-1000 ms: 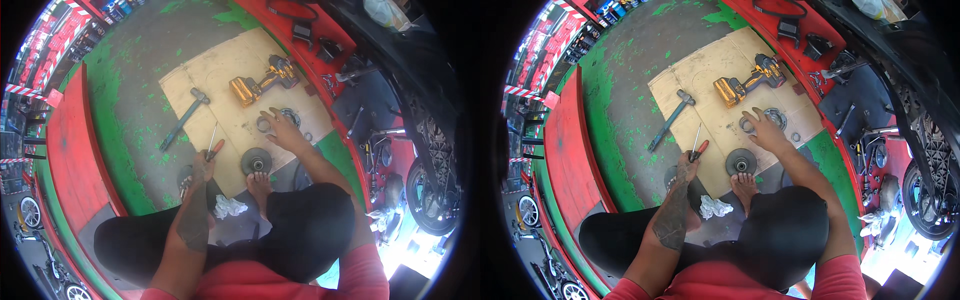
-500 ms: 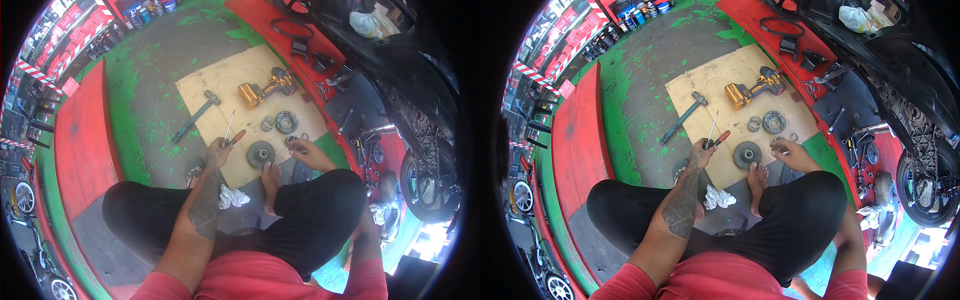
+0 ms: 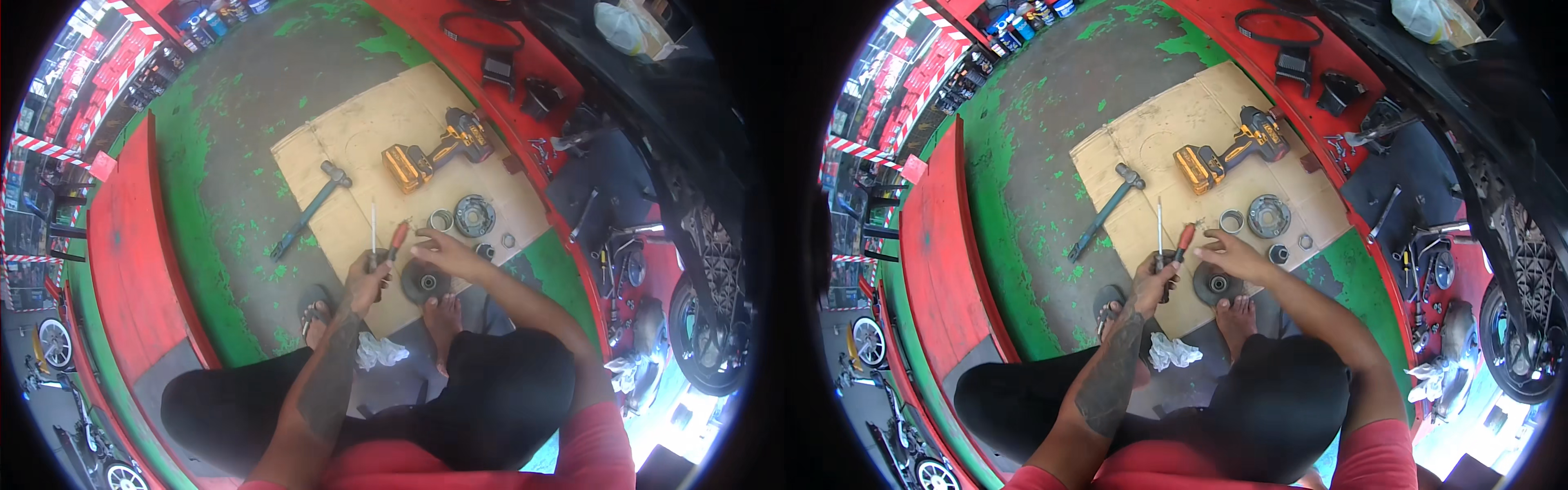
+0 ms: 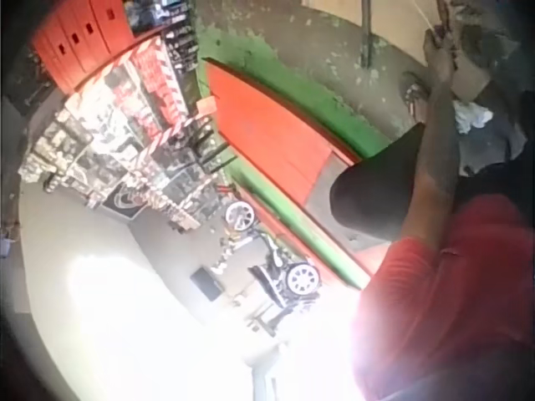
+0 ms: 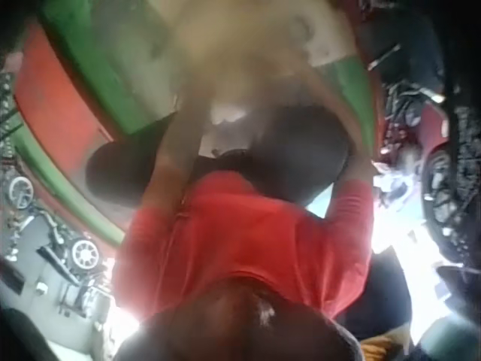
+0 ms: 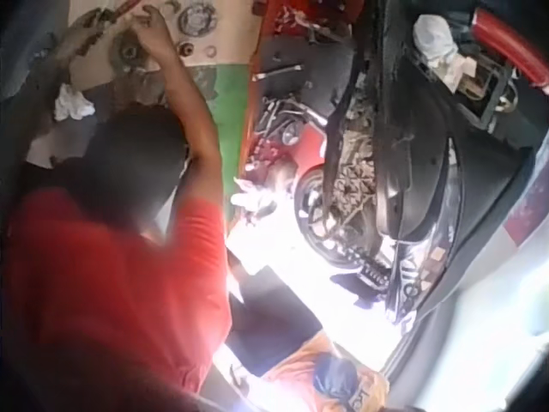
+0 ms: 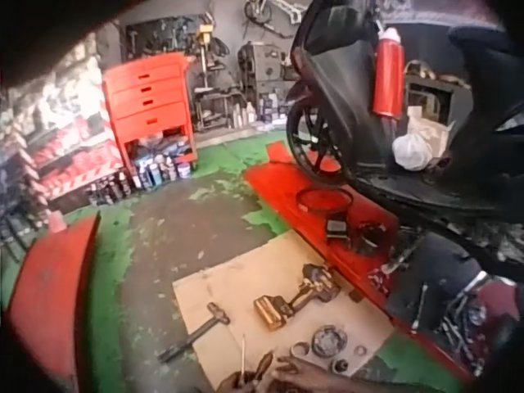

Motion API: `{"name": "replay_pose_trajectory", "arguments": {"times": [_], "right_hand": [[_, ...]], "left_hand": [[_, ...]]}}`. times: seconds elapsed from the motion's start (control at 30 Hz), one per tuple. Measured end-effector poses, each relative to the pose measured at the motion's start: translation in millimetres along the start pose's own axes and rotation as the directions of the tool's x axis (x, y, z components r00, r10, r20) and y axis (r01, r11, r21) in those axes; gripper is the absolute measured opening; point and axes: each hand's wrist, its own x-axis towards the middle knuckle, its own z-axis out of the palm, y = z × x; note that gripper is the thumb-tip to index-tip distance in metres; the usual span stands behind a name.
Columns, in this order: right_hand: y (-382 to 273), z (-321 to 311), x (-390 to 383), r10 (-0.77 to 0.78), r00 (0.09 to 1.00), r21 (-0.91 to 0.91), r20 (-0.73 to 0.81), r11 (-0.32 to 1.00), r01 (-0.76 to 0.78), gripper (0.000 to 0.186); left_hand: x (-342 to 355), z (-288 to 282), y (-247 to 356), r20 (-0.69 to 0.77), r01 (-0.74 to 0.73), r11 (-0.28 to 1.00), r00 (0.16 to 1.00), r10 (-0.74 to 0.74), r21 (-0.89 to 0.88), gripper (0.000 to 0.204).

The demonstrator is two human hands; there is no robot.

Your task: The person disassembles a motorcycle pulley component, tapping it with a hammer and screwdriver before probing and prying inside the assembly with the screwdriver.

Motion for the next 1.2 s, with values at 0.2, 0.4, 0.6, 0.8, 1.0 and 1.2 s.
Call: {"name": "replay_pose_trajectory", "arguments": {"times": [0.2, 0.4, 0.6, 0.8, 1.0, 1.2], "right_hand": [[-9.6, 13.3, 56.6, -0.143, 0.989, 0.213, 0.026, 0.968, 0.134, 0.029], [11.3, 3.3, 61.8, -0.318, 0.947, 0.339, 0.052, 0.897, 0.283, 0.031], [26.1, -9.6, 54.5, -0.313, 0.947, -0.01, 0.078, 0.949, 0.314, 0.043], [22.4, -13.2, 51.6, -0.287, 0.958, -0.133, 0.014, 0.949, 0.286, 0.047], [8.6, -8.6, 53.5, -0.18, 0.982, -0.167, 0.059, 0.968, 0.187, 0.049], [5.1, -11.0, 59.6, -0.215, 0.958, -0.248, 0.191, 0.934, 0.259, 0.038]], "left_hand": [[32.1, 0.6, -10.8, 0.077, -0.116, 0.989, 0.989, 0.123, -0.088, 0.027], [78.8, -17.6, -22.6, -0.246, -0.13, 0.707, 0.881, 0.404, 0.695, 0.046], [130.0, -66.2, 5.2, -0.199, -0.058, 0.308, 0.646, 0.736, 0.949, 0.06], [148.1, -123.6, 22.2, -0.048, -0.005, 0.088, 0.811, 0.583, 0.996, 0.055], [148.4, -135.1, 51.6, -0.043, -0.117, 0.376, 0.919, 0.391, 0.919, 0.047], [105.8, -109.2, 100.1, -0.012, -0.147, 0.508, 0.955, 0.297, 0.849, 0.035]]}}
